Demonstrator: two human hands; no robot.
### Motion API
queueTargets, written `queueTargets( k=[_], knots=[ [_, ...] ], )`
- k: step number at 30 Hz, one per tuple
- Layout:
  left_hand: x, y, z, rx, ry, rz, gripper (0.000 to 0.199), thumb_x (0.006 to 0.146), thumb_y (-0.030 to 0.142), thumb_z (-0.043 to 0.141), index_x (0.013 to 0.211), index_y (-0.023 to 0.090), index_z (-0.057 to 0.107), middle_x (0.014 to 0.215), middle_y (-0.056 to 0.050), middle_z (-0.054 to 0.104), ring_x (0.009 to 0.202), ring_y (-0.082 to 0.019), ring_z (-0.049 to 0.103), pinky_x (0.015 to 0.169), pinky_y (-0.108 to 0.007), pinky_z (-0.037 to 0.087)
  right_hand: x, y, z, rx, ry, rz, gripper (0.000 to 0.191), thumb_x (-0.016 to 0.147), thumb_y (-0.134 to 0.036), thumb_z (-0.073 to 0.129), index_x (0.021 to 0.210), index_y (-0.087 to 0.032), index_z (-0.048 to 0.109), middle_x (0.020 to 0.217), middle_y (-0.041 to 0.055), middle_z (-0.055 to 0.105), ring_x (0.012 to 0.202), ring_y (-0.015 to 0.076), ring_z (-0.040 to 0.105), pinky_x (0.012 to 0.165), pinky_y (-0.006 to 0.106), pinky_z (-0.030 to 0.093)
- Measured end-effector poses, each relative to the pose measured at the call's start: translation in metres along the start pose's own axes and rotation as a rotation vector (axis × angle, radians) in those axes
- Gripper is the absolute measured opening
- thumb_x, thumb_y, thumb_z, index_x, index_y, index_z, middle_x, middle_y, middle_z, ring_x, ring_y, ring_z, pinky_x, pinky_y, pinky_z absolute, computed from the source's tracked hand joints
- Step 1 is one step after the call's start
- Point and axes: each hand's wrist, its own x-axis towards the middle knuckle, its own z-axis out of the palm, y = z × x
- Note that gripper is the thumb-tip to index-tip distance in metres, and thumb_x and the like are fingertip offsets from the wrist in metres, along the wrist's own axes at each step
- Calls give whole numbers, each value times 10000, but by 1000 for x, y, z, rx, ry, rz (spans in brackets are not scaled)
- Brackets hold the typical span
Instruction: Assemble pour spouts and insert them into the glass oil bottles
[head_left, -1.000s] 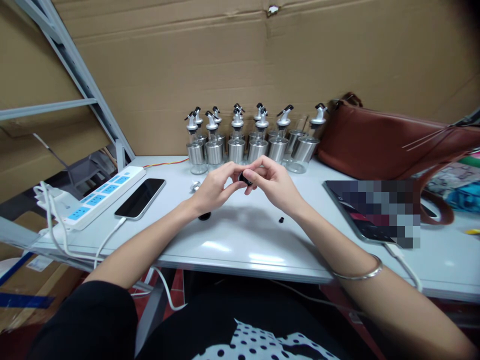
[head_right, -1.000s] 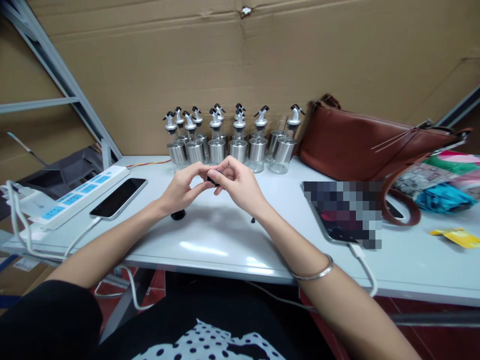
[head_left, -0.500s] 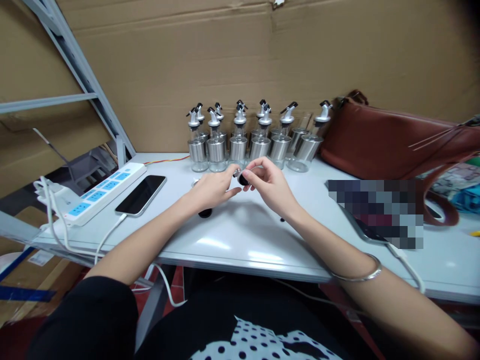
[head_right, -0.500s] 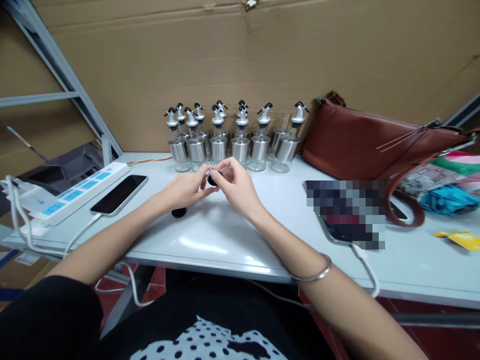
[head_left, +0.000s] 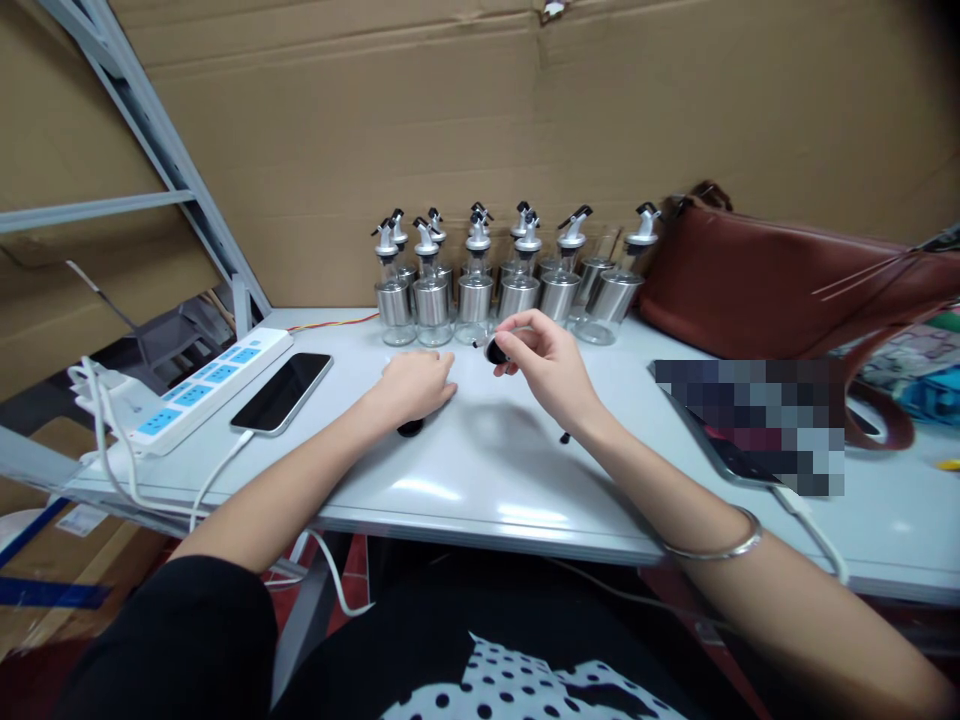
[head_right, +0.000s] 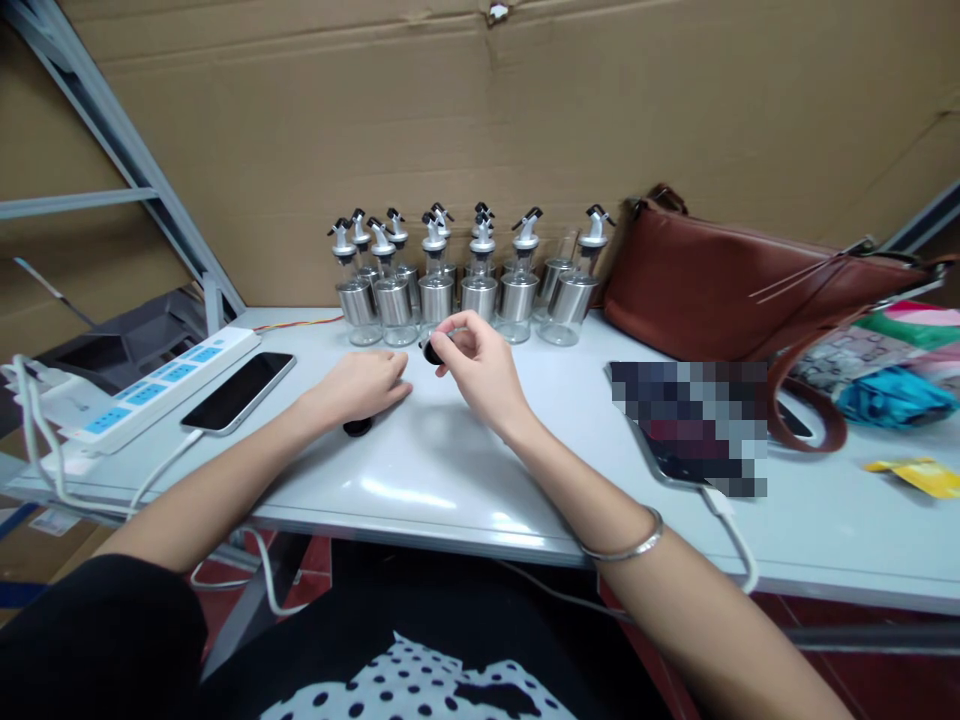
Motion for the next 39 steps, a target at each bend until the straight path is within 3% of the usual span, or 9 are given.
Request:
queueTargets(
  k=[3, 7, 11, 15, 20, 25, 32, 39],
  knots=[
    [-3, -2, 1, 41, 61, -171, 410, 886, 428, 492, 1146, 113, 526, 1184, -199, 556, 1134, -339, 497, 864, -439, 455, 0, -1, 0, -11, 6, 10, 187, 775, -365, 598, 784, -194, 525, 574, -62, 580, 507, 108, 575, 573, 277, 420],
    [-5, -5, 3, -71, -78, -323, 538, 903, 521, 425, 1252, 113, 463, 1298, -218, 458, 1172, -388, 459, 822, -501, 487, 0, -1, -1, -20, 2, 9, 182, 776, -359, 597, 781, -190, 528, 570, -60, 577, 506, 110, 580, 579, 280, 422],
    [-3, -4, 5, -103, -98, -270, 459, 933, 422, 401, 1243, 90, 467, 1268, -215, 473, 1184, -369, 477, 847, -471, 499, 0, -1, -1, -24, 1, 10, 186, 773, -362, 599, 778, -192, 525, 568, -63, 575, 503, 107, 575, 574, 279, 425],
    [-1, -5, 6, -53, -73, -185, 312, 927, 172, 346, 1182, 79, 499, 1172, -207, 518, 1105, -318, 535, 833, -408, 505, 0, -1, -1, -33, -12, 3, 189, 785, -370, 592, 784, -195, 521, 580, -60, 574, 511, 102, 569, 571, 274, 424],
    [1, -7, 6, -115, 4, -51, 380, 819, -26, 340, 1126, 107, 520, 1091, -169, 527, 1009, -265, 569, 808, -360, 504, 1, 2, -1, -31, -11, -26, 223, 788, -391, 607, 868, -195, 538, 624, -53, 561, 572, 113, 594, 569, 263, 428],
    [2, -8, 8, -102, 13, -11, 365, 827, -19, 329, 1091, 121, 538, 1040, -144, 535, 964, -244, 575, 799, -349, 502, 1, 5, -1, -40, -37, -48, 244, 793, -399, 609, 917, -192, 570, 659, -43, 550, 609, 117, 599, 575, 259, 433],
    [-2, -7, 1, -55, -61, -16, 325, 872, 16, 330, 1086, 102, 557, 981, -149, 586, 947, -243, 593, 815, -341, 482, 0, 4, 0, -50, -86, -25, 233, 792, -386, 608, 911, -187, 582, 725, -17, 576, 629, 123, 598, 597, 267, 440],
    [-1, -7, 3, 10, -73, 36, 312, 908, 76, 318, 1110, 103, 554, 1040, -179, 585, 989, -283, 599, 836, -394, 466, -4, 6, 2, -308, -234, -62, 147, 817, -286, 569, 929, -198, 605, 849, 22, 626, 672, 138, 577, 665, 291, 440]
  ],
)
